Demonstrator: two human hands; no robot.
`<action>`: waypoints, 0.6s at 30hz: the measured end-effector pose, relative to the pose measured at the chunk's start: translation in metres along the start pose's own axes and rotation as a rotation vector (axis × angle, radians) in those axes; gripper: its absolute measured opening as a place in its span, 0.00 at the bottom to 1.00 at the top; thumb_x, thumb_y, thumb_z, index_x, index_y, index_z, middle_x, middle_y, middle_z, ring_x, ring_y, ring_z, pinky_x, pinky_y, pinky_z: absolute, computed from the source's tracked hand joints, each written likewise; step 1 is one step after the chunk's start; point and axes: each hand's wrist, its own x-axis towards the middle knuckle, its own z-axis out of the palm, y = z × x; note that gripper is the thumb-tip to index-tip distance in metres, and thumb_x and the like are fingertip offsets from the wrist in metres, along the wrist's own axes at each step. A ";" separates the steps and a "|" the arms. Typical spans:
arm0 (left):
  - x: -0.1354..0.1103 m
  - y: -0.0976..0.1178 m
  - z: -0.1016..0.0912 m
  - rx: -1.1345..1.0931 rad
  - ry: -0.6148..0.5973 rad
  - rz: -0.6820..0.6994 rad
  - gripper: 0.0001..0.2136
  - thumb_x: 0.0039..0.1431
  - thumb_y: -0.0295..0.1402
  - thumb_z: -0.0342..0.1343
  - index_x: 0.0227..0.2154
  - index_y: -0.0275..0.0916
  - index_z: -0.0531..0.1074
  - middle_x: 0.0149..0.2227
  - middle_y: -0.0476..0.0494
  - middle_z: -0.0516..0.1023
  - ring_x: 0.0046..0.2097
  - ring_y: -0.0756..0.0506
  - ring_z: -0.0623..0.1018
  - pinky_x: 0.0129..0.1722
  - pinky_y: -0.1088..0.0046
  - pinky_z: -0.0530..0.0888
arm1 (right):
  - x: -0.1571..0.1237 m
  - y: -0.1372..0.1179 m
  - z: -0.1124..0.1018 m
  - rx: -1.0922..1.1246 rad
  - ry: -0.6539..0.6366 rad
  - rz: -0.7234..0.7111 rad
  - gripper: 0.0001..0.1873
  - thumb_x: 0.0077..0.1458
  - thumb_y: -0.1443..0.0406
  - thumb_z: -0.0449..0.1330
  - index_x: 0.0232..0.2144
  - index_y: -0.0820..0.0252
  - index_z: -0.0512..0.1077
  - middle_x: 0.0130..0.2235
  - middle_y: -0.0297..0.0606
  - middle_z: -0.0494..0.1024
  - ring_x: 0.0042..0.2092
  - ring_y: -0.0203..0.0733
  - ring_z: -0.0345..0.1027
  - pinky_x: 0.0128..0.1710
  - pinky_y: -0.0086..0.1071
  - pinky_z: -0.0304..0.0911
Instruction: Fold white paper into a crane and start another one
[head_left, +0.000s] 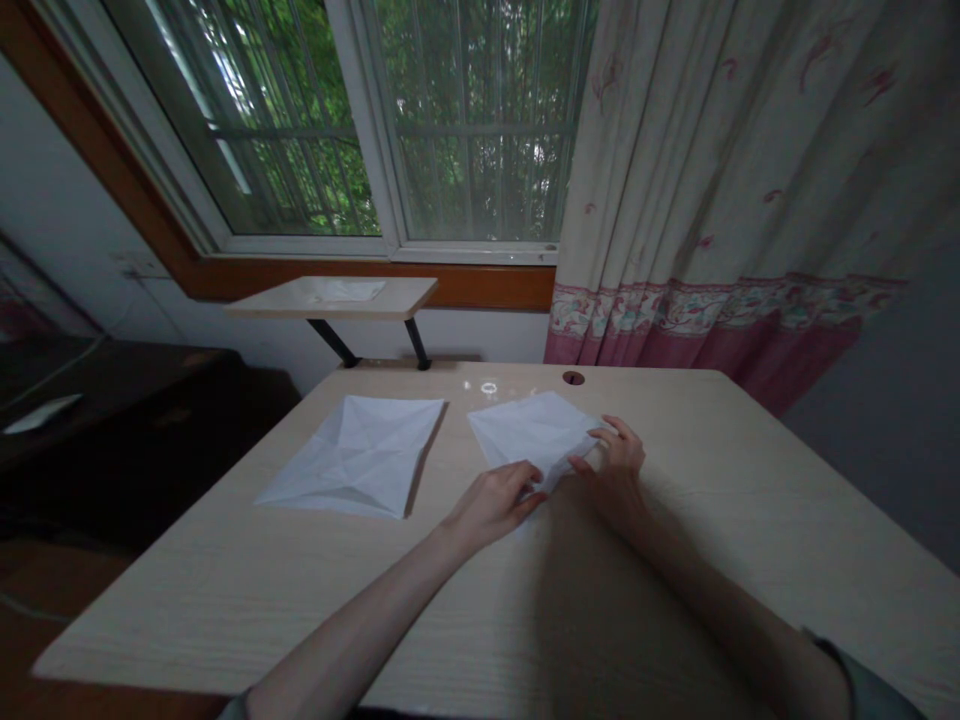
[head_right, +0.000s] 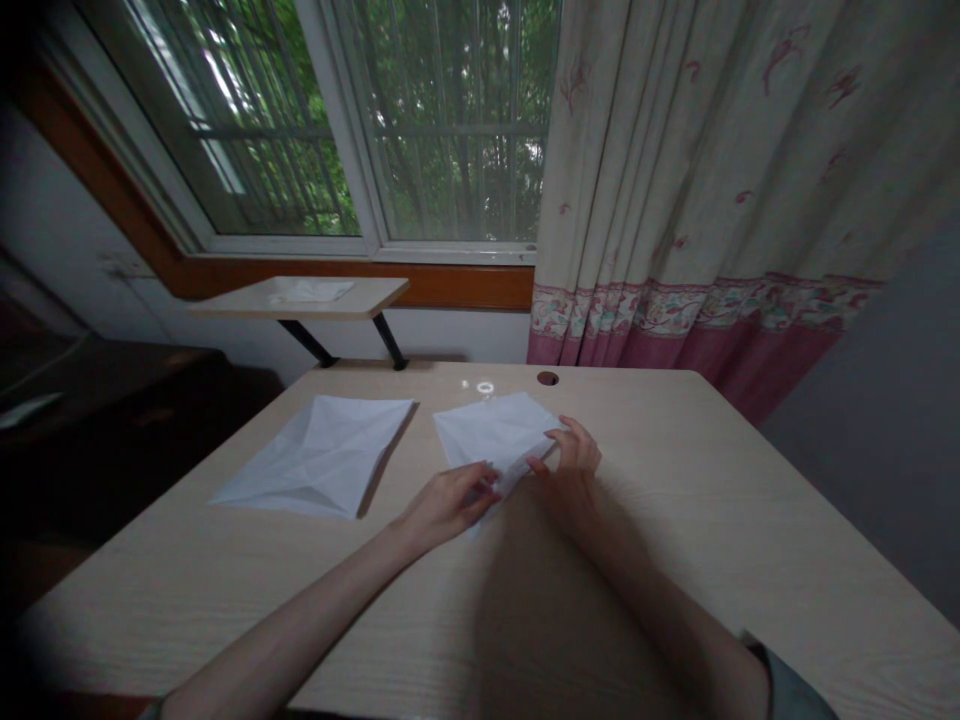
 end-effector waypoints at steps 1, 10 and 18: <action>-0.001 0.000 0.000 -0.028 -0.013 -0.007 0.08 0.64 0.34 0.55 0.44 0.41 0.69 0.39 0.48 0.80 0.40 0.48 0.81 0.41 0.73 0.75 | 0.000 0.000 0.001 0.009 0.004 0.006 0.26 0.59 0.44 0.53 0.49 0.54 0.63 0.55 0.49 0.66 0.55 0.58 0.61 0.54 0.57 0.56; -0.001 -0.003 0.005 -0.196 -0.047 -0.034 0.13 0.61 0.31 0.59 0.47 0.42 0.67 0.45 0.47 0.78 0.43 0.48 0.81 0.43 0.73 0.75 | -0.004 0.006 0.007 0.023 -0.030 -0.010 0.40 0.58 0.41 0.51 0.64 0.55 0.49 0.61 0.56 0.62 0.61 0.63 0.57 0.57 0.61 0.53; 0.002 0.003 -0.008 0.126 0.031 0.017 0.18 0.56 0.39 0.64 0.46 0.41 0.68 0.49 0.42 0.76 0.51 0.40 0.74 0.53 0.61 0.69 | -0.005 0.008 0.010 0.076 -0.059 0.002 0.41 0.57 0.42 0.54 0.63 0.59 0.50 0.59 0.56 0.64 0.59 0.60 0.61 0.56 0.60 0.58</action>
